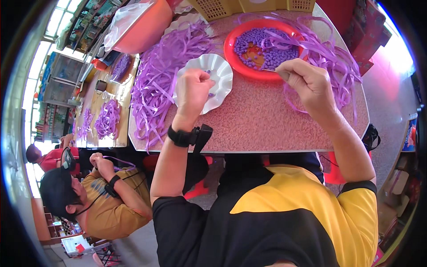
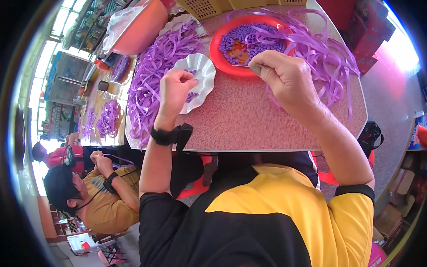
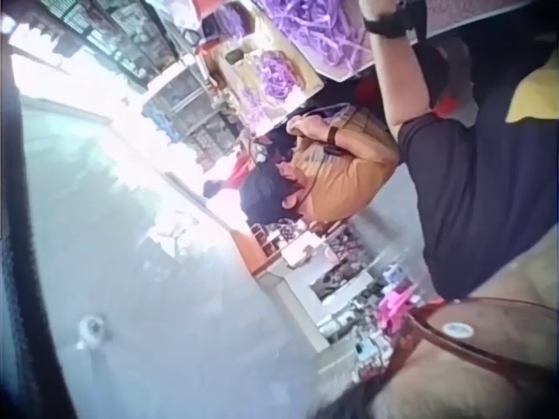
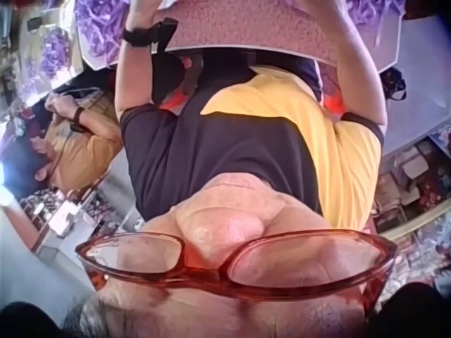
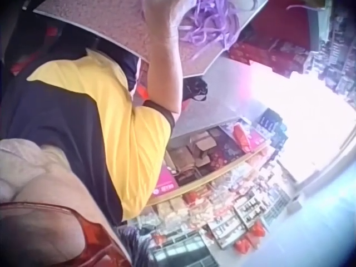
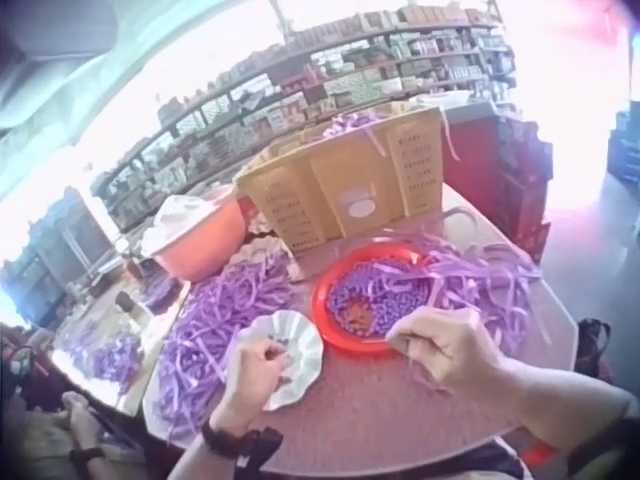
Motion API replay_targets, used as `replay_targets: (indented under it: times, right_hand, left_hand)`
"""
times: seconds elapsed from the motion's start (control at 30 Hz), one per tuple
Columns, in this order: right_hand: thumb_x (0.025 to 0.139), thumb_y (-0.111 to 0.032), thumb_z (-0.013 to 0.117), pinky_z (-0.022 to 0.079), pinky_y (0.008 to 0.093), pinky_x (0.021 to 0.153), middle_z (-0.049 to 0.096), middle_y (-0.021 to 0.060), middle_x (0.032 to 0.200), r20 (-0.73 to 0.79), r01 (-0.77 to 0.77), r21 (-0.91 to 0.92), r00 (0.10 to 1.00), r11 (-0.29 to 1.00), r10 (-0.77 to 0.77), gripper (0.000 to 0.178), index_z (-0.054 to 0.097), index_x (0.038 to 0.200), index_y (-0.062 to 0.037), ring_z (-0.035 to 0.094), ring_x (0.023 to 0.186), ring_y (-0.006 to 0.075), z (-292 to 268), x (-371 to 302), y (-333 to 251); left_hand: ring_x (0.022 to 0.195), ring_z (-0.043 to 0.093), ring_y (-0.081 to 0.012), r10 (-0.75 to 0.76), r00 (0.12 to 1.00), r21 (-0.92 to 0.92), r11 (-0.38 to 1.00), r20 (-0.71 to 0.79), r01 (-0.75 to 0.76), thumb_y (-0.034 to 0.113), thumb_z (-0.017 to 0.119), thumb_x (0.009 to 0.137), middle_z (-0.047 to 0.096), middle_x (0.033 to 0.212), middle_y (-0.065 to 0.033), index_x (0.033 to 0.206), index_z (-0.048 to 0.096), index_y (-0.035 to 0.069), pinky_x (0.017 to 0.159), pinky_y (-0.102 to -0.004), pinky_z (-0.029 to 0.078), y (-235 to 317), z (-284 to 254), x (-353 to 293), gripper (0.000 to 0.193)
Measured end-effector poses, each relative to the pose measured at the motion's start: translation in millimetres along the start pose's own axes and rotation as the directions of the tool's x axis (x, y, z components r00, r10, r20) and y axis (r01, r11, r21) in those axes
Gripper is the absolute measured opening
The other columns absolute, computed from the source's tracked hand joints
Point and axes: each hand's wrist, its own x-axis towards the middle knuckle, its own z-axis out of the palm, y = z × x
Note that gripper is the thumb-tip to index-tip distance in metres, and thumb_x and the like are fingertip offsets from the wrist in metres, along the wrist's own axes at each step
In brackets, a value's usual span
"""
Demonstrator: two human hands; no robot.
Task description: Assembling small purple plastic components and beads into a final product at a workbench.
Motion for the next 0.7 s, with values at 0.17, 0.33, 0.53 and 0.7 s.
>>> replay_targets:
  times: [0.17,0.33,0.53,0.7]
  right_hand:
    - [0.092,0.002,0.059,0.051,0.0251,0.074,0.07,0.0081,0.085,0.0,0.007,-0.024,1.0,1.0,-0.007,0.01,0.067,0.098,0.0036,0.066,0.08,0.0132,1,-1,6]
    - [0.091,0.002,0.06,0.052,0.0258,0.074,0.071,0.0091,0.084,0.023,0.011,-0.056,1.0,0.998,-0.01,0.009,0.067,0.097,0.0029,0.067,0.079,0.0147,-1,1,7]
    - [0.091,0.003,0.06,0.053,0.0269,0.073,0.071,0.0098,0.086,0.035,0.02,-0.044,0.999,0.999,-0.019,0.01,0.067,0.098,0.0025,0.069,0.081,0.0162,-2,0,7]
    - [0.088,0.009,0.062,0.055,0.0288,0.073,0.07,0.0127,0.09,0.037,0.095,-0.001,0.995,0.995,-0.095,0.016,0.068,0.1,0.0018,0.07,0.082,0.0197,1,0,7]
  left_hand:
    - [0.078,0.067,-0.035,-0.041,0.998,0.109,0.993,0.04,0.036,0.011,0.076,0.07,0.068,0.081,-0.0178,0.078,0.073,0.001,0.071,-0.041,0.051,-21,19,5,0.013]
    - [0.068,0.063,-0.0249,0.053,0.998,0.117,0.992,0.019,-0.055,0.008,0.074,0.072,0.067,0.075,-0.0128,0.077,0.071,0.0,0.063,-0.0351,0.05,-29,20,7,0.01]
    - [0.063,0.061,-0.0119,-0.171,0.949,-0.621,0.723,0.266,0.304,0.004,0.068,0.086,0.068,0.078,-0.0085,0.094,0.068,-0.002,0.053,-0.0247,0.047,32,-3,-9,0.01]
    - [0.07,0.061,-0.0148,0.002,0.915,-0.906,0.14,0.404,0.4,0.0,0.064,0.089,0.066,0.087,-0.0113,0.105,0.063,-0.004,0.054,-0.0265,0.047,53,12,-23,0.016]
